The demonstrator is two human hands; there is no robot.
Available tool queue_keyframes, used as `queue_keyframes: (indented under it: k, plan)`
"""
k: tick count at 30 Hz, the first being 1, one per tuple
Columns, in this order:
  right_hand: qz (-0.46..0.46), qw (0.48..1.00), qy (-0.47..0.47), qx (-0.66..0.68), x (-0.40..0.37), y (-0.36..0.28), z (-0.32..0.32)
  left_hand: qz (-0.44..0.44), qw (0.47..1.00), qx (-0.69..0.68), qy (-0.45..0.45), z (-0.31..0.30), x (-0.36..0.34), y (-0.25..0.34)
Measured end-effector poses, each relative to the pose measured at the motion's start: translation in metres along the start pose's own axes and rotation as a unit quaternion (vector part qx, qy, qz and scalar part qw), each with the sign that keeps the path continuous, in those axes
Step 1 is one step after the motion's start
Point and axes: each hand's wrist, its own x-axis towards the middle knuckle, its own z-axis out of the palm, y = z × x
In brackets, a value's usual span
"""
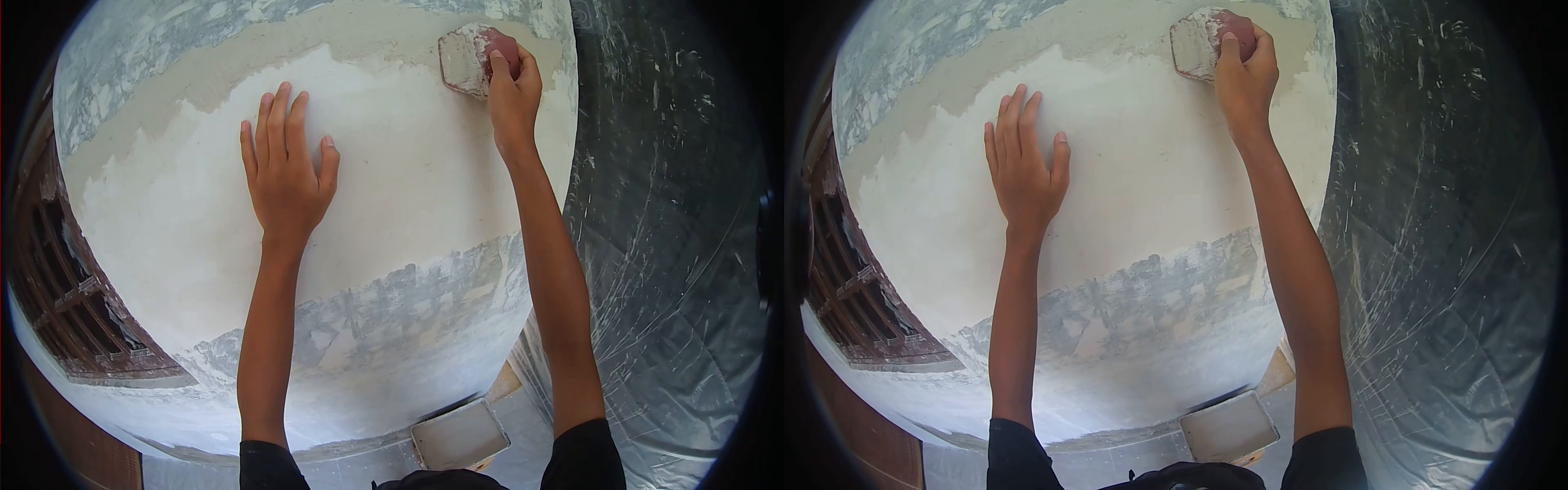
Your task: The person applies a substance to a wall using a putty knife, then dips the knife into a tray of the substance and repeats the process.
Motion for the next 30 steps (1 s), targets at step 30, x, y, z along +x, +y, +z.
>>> queue_keyframes:
  k: [30]
  plan:
    - [-0.115,0.992,-0.039,-0.023,0.003,0.011,-0.01,-0.007,1.0,-0.002,-0.007,-0.001,0.0,0.001]
